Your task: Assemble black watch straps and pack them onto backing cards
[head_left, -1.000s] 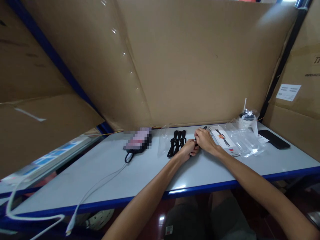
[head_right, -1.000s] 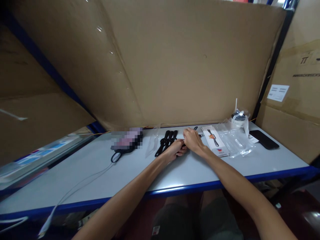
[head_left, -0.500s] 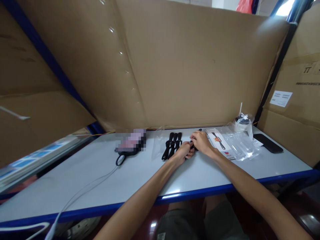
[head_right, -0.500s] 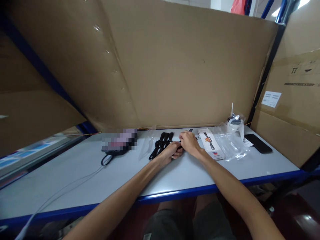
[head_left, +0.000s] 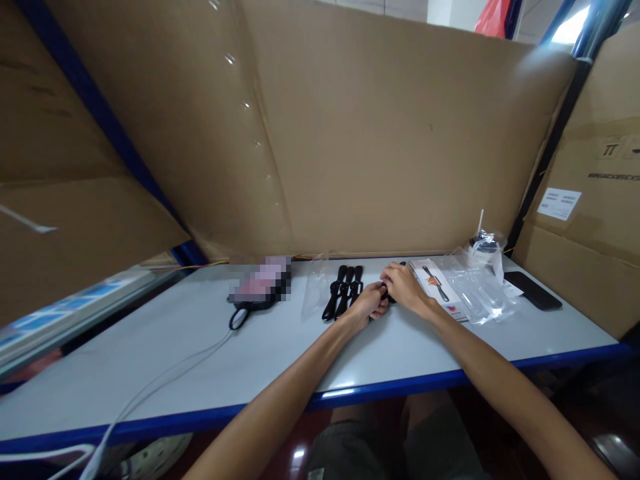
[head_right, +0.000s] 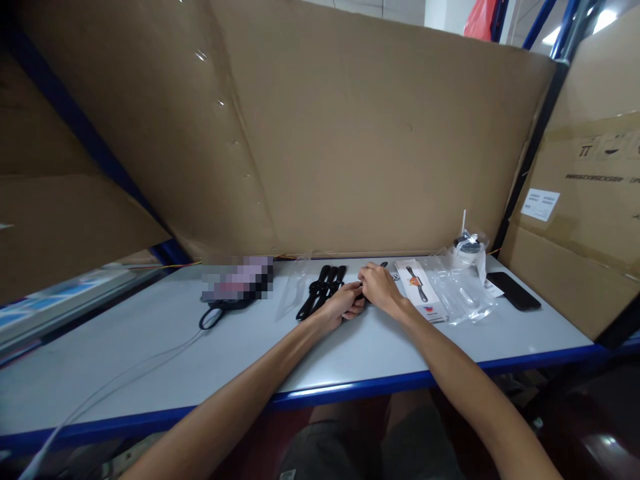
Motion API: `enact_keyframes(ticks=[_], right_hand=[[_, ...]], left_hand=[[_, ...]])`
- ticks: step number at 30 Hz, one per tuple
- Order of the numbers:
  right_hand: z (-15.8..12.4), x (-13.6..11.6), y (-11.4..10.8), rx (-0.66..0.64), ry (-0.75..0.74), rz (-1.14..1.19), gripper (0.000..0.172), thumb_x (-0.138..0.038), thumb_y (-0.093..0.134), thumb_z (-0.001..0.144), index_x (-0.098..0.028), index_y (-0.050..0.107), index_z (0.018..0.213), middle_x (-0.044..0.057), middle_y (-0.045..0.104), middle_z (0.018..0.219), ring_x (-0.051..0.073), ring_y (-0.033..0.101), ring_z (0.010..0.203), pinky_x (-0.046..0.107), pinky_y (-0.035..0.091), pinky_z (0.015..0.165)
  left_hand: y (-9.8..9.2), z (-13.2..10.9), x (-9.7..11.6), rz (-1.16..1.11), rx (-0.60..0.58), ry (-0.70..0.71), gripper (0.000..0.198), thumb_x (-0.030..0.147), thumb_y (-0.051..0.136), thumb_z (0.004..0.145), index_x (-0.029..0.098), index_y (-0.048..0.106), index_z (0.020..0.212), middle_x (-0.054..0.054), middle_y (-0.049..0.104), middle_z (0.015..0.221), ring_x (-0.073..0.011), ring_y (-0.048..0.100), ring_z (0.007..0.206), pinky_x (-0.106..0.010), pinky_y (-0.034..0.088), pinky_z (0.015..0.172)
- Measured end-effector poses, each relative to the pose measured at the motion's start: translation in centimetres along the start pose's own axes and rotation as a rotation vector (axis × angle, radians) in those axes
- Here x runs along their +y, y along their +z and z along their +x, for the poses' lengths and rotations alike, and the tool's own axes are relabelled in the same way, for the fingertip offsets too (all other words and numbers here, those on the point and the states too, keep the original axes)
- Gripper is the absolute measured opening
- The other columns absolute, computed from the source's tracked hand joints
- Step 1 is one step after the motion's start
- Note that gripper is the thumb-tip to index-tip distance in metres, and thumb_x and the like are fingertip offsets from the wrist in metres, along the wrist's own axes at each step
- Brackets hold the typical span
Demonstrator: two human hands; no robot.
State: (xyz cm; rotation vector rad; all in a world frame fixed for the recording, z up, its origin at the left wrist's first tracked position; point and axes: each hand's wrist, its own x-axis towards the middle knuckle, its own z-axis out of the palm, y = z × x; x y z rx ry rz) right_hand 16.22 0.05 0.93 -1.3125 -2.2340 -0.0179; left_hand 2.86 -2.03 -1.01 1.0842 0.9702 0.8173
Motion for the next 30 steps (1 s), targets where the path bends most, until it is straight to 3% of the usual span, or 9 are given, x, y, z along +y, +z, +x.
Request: enact_keyframes(ticks=[8, 16, 30], right_hand=[[0.04, 0.05, -0.05, 0.026, 0.001, 0.104, 0.021, -0.001, 0.061, 0.086, -0.014, 0.077, 0.088, 0.009, 0.077, 0.096, 0.018, 0.068, 0.092, 0.026, 0.047, 0.083], [0.20, 0.30, -0.73, 0.013, 0.104, 0.240, 0.017, -0.006, 0.068, 0.083, -0.017, 0.080, 0.085, 0.006, 0.080, 0.087, 0.017, 0.072, 0.081, 0.025, 0.050, 0.078], [0.34, 0.44, -0.62, 0.017, 0.204, 0.232, 0.011, -0.008, 0.070, 0.083, -0.017, 0.076, 0.080, 0.006, 0.079, 0.084, 0.017, 0.072, 0.079, 0.023, 0.048, 0.070]], left_hand=[[0.04, 0.04, 0.06, 0.007, 0.017, 0.011, 0.010, 0.019, 0.049, 0.091, 0.022, 0.040, 0.088, 0.010, 0.035, 0.054, -0.0037, 0.027, 0.036, -0.016, 0.009, 0.041], [0.12, 0.04, 0.08, 0.014, 0.022, 0.009, 0.007, 0.018, 0.049, 0.092, 0.022, 0.042, 0.092, 0.010, 0.035, 0.055, -0.0038, 0.026, 0.036, -0.016, 0.009, 0.041], [-0.10, 0.15, -0.04, -0.012, -0.003, 0.010, 0.009, 0.018, 0.051, 0.090, 0.022, 0.043, 0.093, 0.009, 0.034, 0.058, -0.0033, 0.025, 0.037, -0.016, 0.008, 0.041]])
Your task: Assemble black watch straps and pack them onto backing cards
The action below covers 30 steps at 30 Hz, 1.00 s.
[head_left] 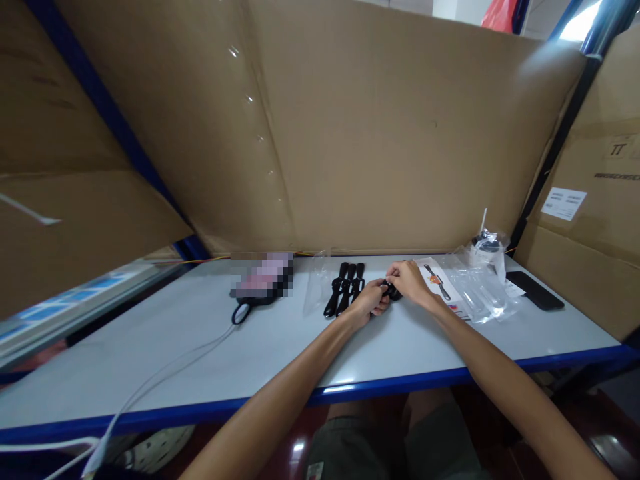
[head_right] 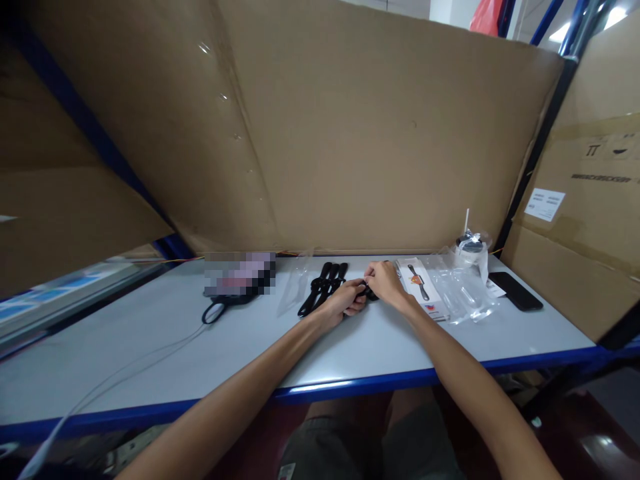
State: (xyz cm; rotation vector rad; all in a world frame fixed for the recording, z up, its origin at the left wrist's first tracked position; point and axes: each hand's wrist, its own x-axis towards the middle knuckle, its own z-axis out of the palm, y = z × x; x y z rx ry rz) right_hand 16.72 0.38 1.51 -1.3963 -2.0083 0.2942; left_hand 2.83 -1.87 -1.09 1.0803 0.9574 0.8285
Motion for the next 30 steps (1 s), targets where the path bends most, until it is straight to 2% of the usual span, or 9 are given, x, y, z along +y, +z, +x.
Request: enact_keyframes(ticks=[5, 9, 15, 24, 30], right_hand=[[-0.05, 0.23, 0.09, 0.005, 0.010, -0.070, 0.012, -0.013, 0.067, 0.087, -0.017, 0.076, 0.081, 0.007, 0.079, 0.084, 0.018, 0.071, 0.080, 0.025, 0.045, 0.070], [-0.16, 0.57, 0.22, 0.042, -0.038, -0.192, 0.014, -0.022, 0.067, 0.091, -0.017, 0.077, 0.081, 0.008, 0.078, 0.088, 0.020, 0.068, 0.089, 0.027, 0.042, 0.076], [-0.29, 0.36, 0.18, 0.018, -0.034, -0.286, 0.018, -0.022, 0.062, 0.093, -0.016, 0.077, 0.086, 0.009, 0.078, 0.092, 0.021, 0.066, 0.094, 0.027, 0.040, 0.077], [-0.13, 0.33, 0.22, 0.007, -0.002, -0.301, 0.017, -0.024, 0.063, 0.092, -0.017, 0.078, 0.087, 0.009, 0.078, 0.092, 0.021, 0.066, 0.093, 0.027, 0.041, 0.078], [-0.37, -0.15, -0.23, -0.019, -0.074, -0.264, 0.020, -0.018, 0.059, 0.093, -0.017, 0.079, 0.094, 0.008, 0.078, 0.099, 0.020, 0.067, 0.095, 0.027, 0.043, 0.083]], left_hand=[[-0.07, -0.07, 0.00, -0.008, -0.005, 0.001, 0.010, 0.018, 0.052, 0.090, 0.021, 0.045, 0.097, 0.009, 0.034, 0.059, -0.0034, 0.026, 0.038, -0.015, 0.009, 0.041], [0.06, -0.22, 0.18, -0.016, -0.005, -0.009, 0.011, 0.018, 0.051, 0.090, 0.022, 0.045, 0.099, 0.009, 0.035, 0.058, -0.0034, 0.026, 0.037, -0.015, 0.009, 0.041], [0.42, -0.58, 0.57, -0.024, -0.005, -0.005, 0.010, 0.024, 0.052, 0.093, 0.022, 0.042, 0.090, 0.010, 0.033, 0.057, -0.0030, 0.024, 0.037, -0.015, 0.009, 0.041], [0.76, -0.86, 0.82, -0.036, 0.041, -0.019, 0.018, 0.032, 0.034, 0.104, 0.022, 0.041, 0.090, 0.008, 0.034, 0.055, -0.0041, 0.024, 0.036, -0.015, 0.007, 0.040], [0.71, -0.78, 0.73, -0.042, 0.055, -0.008, 0.015, 0.034, 0.040, 0.103, 0.022, 0.042, 0.093, 0.009, 0.035, 0.054, -0.0044, 0.025, 0.036, -0.015, 0.008, 0.040]])
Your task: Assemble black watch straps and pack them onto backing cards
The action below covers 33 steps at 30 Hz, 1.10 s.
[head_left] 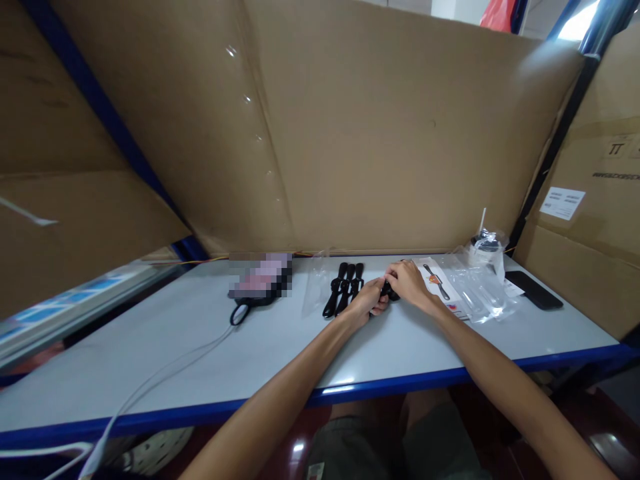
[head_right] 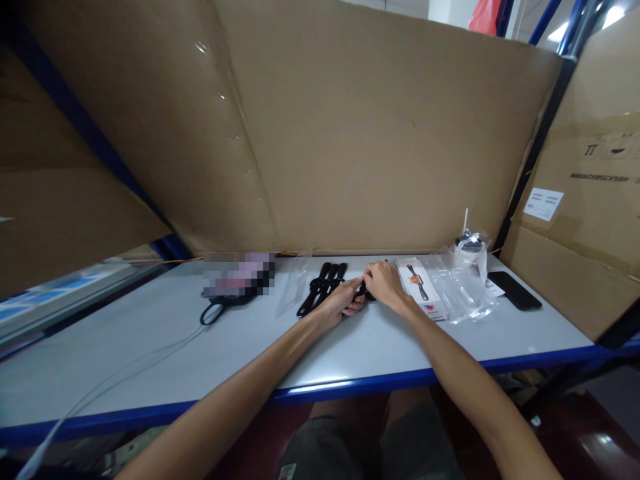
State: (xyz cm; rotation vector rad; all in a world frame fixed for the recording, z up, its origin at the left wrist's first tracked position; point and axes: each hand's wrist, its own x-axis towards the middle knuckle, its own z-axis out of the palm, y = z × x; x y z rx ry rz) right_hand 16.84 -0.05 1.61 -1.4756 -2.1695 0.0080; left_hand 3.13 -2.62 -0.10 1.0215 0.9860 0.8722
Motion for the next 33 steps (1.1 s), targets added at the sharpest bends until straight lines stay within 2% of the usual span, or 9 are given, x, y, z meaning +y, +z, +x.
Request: enact_keyframes(ticks=[5, 9, 15, 21, 24, 26, 28, 33], right_hand=[[0.1, 0.4, -0.4, -0.012, -0.084, 0.032, 0.022, -0.011, 0.063, 0.084, -0.018, 0.078, 0.099, 0.006, 0.078, 0.098, 0.019, 0.066, 0.097, 0.026, 0.044, 0.087], [0.0, 0.4, -0.2, 0.007, -0.114, -0.002, 0.018, -0.012, 0.063, 0.085, -0.018, 0.079, 0.092, 0.006, 0.077, 0.098, 0.020, 0.066, 0.099, 0.027, 0.044, 0.088], [-0.2, 0.2, -0.2, 0.014, -0.109, -0.025, 0.018, -0.013, 0.063, 0.087, -0.019, 0.079, 0.091, 0.007, 0.078, 0.100, 0.020, 0.066, 0.100, 0.026, 0.044, 0.087], [0.0, 0.4, -0.1, -0.011, -0.035, 0.072, 0.020, -0.012, 0.066, 0.084, -0.019, 0.081, 0.097, 0.006, 0.080, 0.091, 0.019, 0.071, 0.086, 0.025, 0.046, 0.080], [0.3, 0.7, -0.1, -0.010, 0.023, 0.151, 0.018, -0.013, 0.067, 0.084, -0.018, 0.081, 0.092, 0.005, 0.080, 0.087, 0.018, 0.072, 0.081, 0.024, 0.047, 0.076], [0.5, 1.0, -0.2, -0.028, 0.065, 0.219, 0.016, -0.013, 0.068, 0.084, -0.018, 0.082, 0.089, 0.005, 0.080, 0.085, 0.017, 0.072, 0.080, 0.023, 0.048, 0.074], [0.6, 1.1, -0.3, -0.050, 0.094, 0.271, 0.015, -0.013, 0.069, 0.084, -0.018, 0.082, 0.089, 0.004, 0.080, 0.085, 0.016, 0.072, 0.080, 0.022, 0.049, 0.074], [0.6, 1.2, -0.3, -0.076, 0.076, 0.276, 0.016, -0.012, 0.069, 0.086, -0.019, 0.082, 0.091, 0.004, 0.081, 0.088, 0.016, 0.073, 0.084, 0.022, 0.049, 0.076]], left_hand=[[0.1, 0.0, 0.0, 0.000, -0.004, 0.000, 0.016, 0.034, 0.039, 0.103, 0.022, 0.041, 0.092, 0.009, 0.035, 0.053, -0.0042, 0.024, 0.036, -0.015, 0.008, 0.040], [0.2, -0.1, 0.0, 0.006, -0.001, 0.002, 0.018, 0.032, 0.034, 0.104, 0.023, 0.040, 0.090, 0.009, 0.034, 0.053, -0.0043, 0.023, 0.035, -0.015, 0.008, 0.039], [0.2, -0.2, 0.1, 0.010, 0.004, -0.007, 0.015, 0.032, 0.037, 0.102, 0.022, 0.043, 0.091, 0.009, 0.034, 0.053, -0.0048, 0.023, 0.036, -0.015, 0.009, 0.039], [0.3, -0.1, 0.2, 0.008, 0.021, -0.042, 0.013, 0.027, 0.035, 0.099, 0.021, 0.045, 0.092, 0.007, 0.037, 0.053, -0.0051, 0.023, 0.036, -0.016, 0.008, 0.039], [0.2, 0.1, 0.2, -0.010, -0.005, -0.042, 0.009, 0.023, 0.038, 0.096, 0.021, 0.044, 0.091, 0.007, 0.039, 0.054, -0.0046, 0.024, 0.036, -0.015, 0.009, 0.039], [0.0, 0.1, 0.2, -0.021, -0.034, -0.020, 0.006, 0.019, 0.040, 0.092, 0.020, 0.046, 0.093, 0.007, 0.037, 0.054, -0.0045, 0.024, 0.036, -0.015, 0.008, 0.039], [-0.3, 0.2, 0.0, -0.024, -0.049, 0.001, 0.012, 0.015, 0.042, 0.089, 0.020, 0.048, 0.098, 0.008, 0.037, 0.054, -0.0046, 0.025, 0.036, -0.015, 0.008, 0.040], [-0.7, 0.5, -0.5, -0.021, -0.065, 0.018, 0.015, 0.015, 0.047, 0.088, 0.020, 0.049, 0.102, 0.008, 0.039, 0.055, -0.0041, 0.028, 0.036, -0.014, 0.009, 0.040]])
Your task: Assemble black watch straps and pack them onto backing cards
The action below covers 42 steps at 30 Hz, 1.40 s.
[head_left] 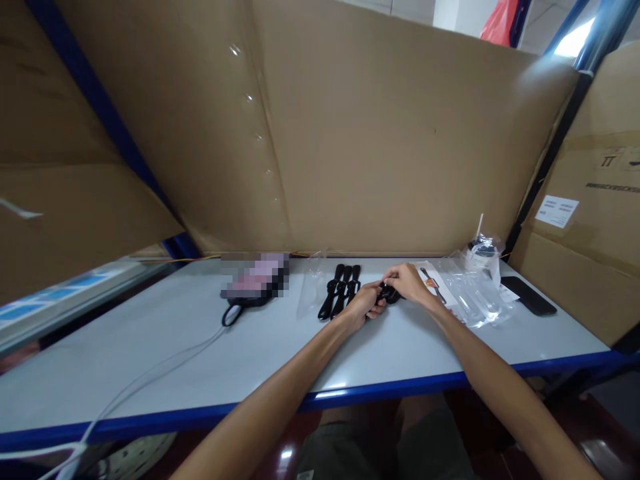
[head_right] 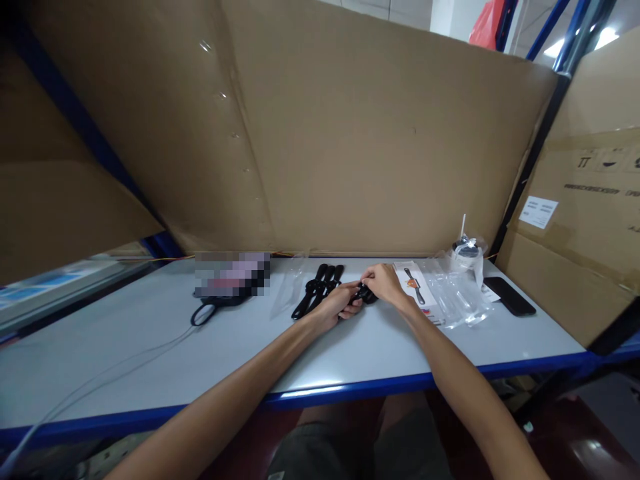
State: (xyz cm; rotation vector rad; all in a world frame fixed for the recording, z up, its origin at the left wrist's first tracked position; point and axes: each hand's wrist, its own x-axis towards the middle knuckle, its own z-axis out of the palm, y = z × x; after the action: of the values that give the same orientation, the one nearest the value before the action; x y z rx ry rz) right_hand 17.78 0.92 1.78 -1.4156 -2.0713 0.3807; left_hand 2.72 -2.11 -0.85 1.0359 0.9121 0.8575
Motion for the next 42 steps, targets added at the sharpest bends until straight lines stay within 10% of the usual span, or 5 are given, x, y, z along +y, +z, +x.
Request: enact_keyframes(ticks=[42], right_hand=[[-0.9, -1.1, 0.5, 0.018, -0.174, -0.237, 0.030, -0.006, 0.054, 0.092, -0.017, 0.077, 0.107, 0.010, 0.078, 0.110, 0.019, 0.070, 0.105, 0.026, 0.045, 0.091]], left_hand=[[-0.1, 0.2, -0.2, 0.035, 0.011, -0.006, 0.015, 0.016, 0.053, 0.088, 0.021, 0.045, 0.100, 0.010, 0.036, 0.057, -0.0032, 0.027, 0.037, -0.016, 0.008, 0.042]])
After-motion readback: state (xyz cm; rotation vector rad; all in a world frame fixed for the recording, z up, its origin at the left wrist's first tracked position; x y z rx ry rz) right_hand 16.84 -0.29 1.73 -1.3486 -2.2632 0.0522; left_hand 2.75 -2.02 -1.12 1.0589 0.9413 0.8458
